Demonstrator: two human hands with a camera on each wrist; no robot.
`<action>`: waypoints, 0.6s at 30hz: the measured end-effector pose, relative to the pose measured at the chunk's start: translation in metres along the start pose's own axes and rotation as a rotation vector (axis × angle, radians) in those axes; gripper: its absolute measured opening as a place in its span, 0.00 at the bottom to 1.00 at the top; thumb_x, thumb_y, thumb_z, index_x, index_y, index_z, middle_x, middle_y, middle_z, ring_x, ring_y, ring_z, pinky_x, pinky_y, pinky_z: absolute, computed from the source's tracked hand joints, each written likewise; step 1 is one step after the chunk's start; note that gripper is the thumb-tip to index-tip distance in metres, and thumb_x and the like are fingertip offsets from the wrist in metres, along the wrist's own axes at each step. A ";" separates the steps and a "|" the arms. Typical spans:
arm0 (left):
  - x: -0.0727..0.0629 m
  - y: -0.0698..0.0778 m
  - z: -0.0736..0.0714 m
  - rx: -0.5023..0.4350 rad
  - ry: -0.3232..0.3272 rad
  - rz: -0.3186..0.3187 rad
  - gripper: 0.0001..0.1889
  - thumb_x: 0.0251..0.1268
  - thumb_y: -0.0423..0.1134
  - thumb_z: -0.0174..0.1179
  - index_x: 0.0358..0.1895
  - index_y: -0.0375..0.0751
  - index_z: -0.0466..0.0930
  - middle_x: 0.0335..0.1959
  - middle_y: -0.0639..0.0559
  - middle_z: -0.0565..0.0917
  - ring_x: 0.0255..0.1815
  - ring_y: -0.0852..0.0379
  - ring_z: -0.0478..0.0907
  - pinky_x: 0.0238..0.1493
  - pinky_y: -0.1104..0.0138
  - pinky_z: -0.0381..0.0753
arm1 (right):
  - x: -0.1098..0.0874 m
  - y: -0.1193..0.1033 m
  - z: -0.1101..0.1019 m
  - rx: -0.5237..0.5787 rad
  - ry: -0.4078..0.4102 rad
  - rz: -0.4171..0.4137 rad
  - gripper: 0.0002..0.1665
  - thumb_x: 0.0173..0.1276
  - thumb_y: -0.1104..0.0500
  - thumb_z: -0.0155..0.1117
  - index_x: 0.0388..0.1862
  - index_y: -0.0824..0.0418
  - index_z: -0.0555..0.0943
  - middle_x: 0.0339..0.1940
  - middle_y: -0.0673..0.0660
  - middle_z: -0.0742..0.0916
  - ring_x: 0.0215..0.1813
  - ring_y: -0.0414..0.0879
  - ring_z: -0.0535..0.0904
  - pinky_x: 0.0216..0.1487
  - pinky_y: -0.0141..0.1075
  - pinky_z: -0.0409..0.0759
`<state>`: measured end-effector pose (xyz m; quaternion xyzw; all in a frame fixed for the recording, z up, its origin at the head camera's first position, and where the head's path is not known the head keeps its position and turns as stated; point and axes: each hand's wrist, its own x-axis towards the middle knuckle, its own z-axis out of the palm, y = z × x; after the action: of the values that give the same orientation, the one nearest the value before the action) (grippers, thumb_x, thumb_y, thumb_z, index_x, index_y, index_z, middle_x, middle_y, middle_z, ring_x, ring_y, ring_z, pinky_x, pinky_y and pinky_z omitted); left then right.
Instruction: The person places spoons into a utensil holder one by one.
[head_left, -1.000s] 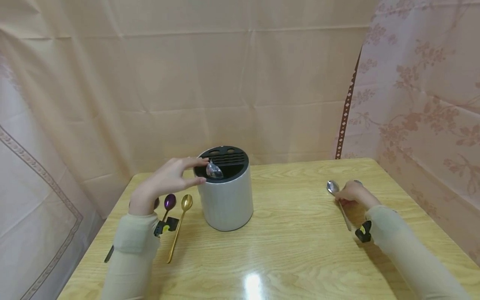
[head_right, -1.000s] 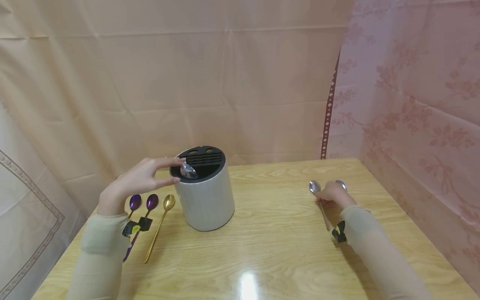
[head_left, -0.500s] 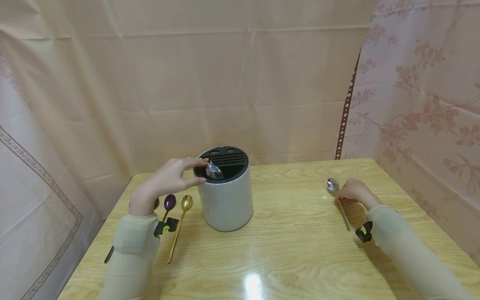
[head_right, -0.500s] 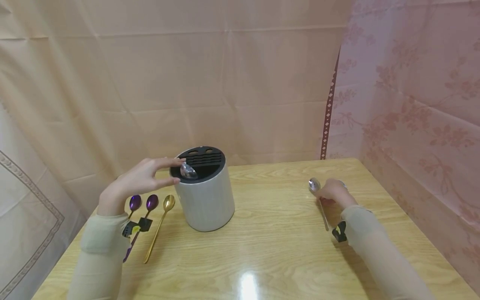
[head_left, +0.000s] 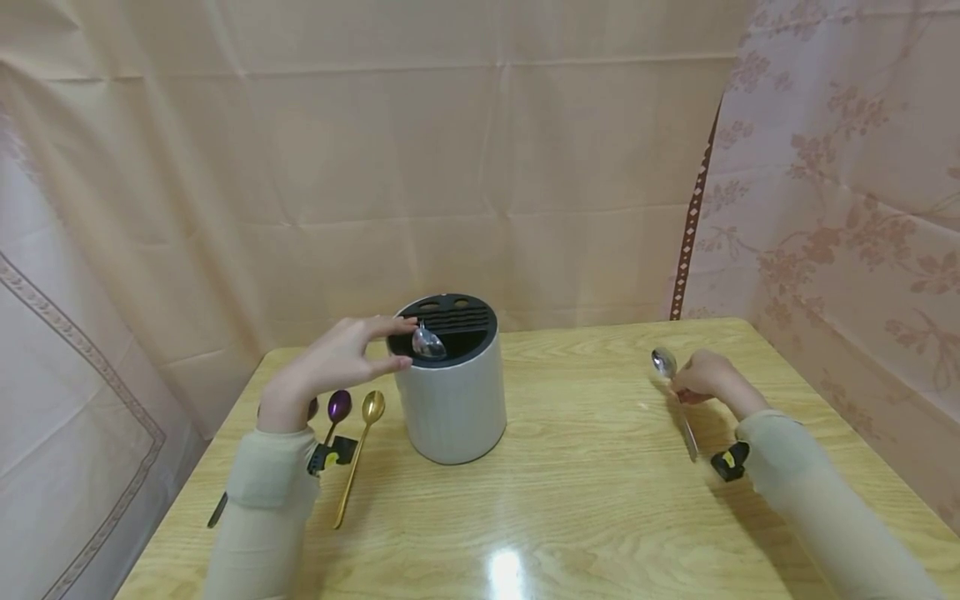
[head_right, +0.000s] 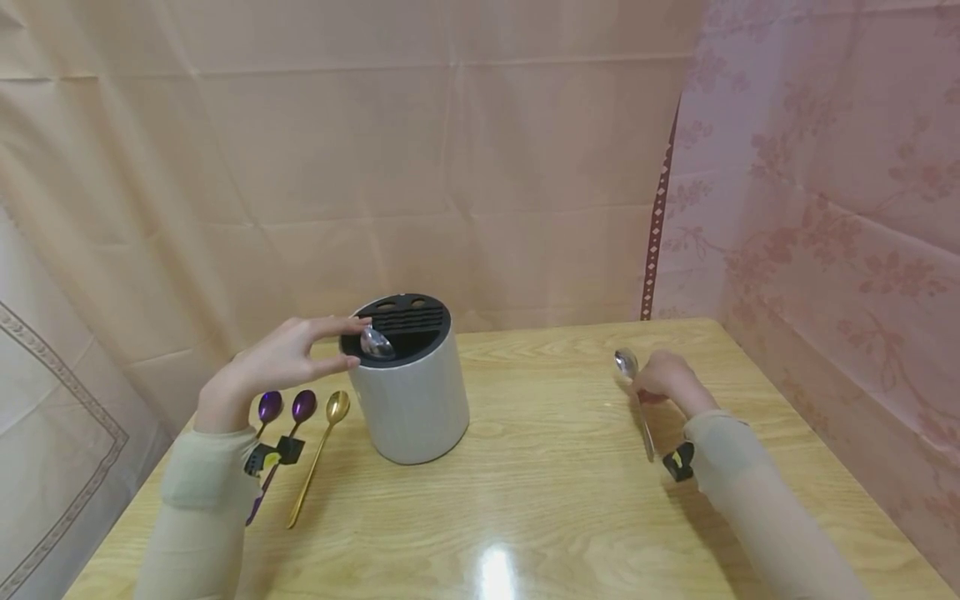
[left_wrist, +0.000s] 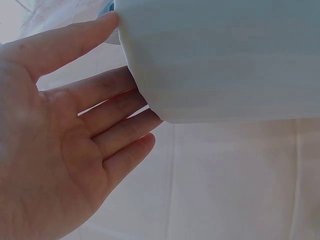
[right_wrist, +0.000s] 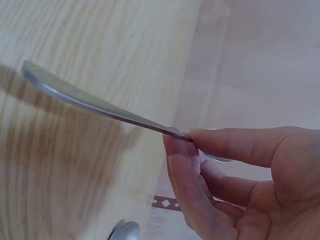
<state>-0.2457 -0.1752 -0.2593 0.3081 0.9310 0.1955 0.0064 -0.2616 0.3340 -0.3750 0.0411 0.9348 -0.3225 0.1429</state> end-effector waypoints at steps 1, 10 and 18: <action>0.000 0.000 0.000 -0.002 0.000 0.001 0.30 0.63 0.53 0.59 0.68 0.49 0.68 0.68 0.48 0.70 0.69 0.44 0.65 0.67 0.44 0.63 | 0.000 -0.001 0.000 -0.004 0.002 -0.006 0.13 0.61 0.63 0.58 0.24 0.72 0.82 0.16 0.50 0.84 0.21 0.39 0.80 0.31 0.34 0.84; 0.000 0.001 -0.001 -0.006 -0.002 0.002 0.31 0.63 0.53 0.59 0.68 0.48 0.68 0.68 0.48 0.70 0.69 0.44 0.65 0.67 0.44 0.63 | -0.003 -0.011 -0.002 -0.042 0.001 -0.046 0.14 0.65 0.61 0.57 0.28 0.71 0.83 0.19 0.49 0.86 0.23 0.39 0.81 0.35 0.37 0.85; 0.000 0.001 -0.001 0.007 0.000 -0.005 0.31 0.63 0.53 0.59 0.68 0.49 0.67 0.68 0.47 0.70 0.69 0.44 0.65 0.67 0.44 0.63 | -0.009 -0.028 -0.002 -0.042 0.014 -0.075 0.16 0.67 0.61 0.57 0.37 0.76 0.82 0.23 0.53 0.86 0.25 0.38 0.81 0.35 0.37 0.85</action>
<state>-0.2451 -0.1746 -0.2578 0.3056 0.9325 0.1924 0.0060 -0.2579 0.3129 -0.3542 0.0053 0.9433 -0.3075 0.1249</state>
